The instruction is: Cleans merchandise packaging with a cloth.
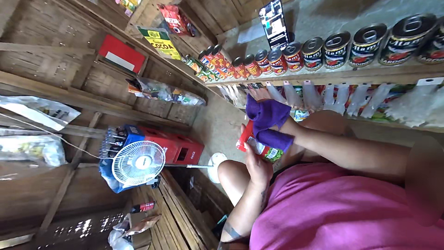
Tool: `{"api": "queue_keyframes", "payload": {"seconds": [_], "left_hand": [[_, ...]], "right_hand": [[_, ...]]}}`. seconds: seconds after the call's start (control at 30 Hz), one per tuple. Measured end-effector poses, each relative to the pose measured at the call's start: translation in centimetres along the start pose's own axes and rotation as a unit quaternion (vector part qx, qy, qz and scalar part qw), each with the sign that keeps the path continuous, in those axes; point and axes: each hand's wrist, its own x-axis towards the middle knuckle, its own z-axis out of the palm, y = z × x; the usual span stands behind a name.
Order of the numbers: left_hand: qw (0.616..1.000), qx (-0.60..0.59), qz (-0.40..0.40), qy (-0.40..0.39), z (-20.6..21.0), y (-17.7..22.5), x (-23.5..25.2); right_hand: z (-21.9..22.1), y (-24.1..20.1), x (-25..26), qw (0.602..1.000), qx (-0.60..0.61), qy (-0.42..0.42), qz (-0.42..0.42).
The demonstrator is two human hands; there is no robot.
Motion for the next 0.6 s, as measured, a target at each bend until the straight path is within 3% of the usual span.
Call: {"api": "queue_keyframes", "payload": {"seconds": [0.07,0.23,0.37,0.5,0.6], "left_hand": [[1.000,0.008,-0.017,-0.013,0.0,-0.2,0.0],[0.998,0.033,-0.043,-0.014,0.0,-0.1,0.2],[0.998,0.042,-0.055,-0.001,0.4,-0.2,-0.3],[0.998,0.055,-0.028,0.002,0.3,-0.6,-0.2],[0.998,0.057,0.018,-0.001,-0.2,-0.8,0.2]], "right_hand": [[-0.3,-0.5,0.4,1.000,-0.015,0.001,-0.018],[-0.9,-2.9,0.9,0.998,-0.018,-0.012,0.057],[-0.9,-4.4,2.3,0.999,-0.029,-0.027,0.030],[0.7,-3.4,3.0,0.991,-0.069,-0.055,0.104],[-0.2,-5.4,0.3,0.982,-0.145,-0.123,0.001]]}}
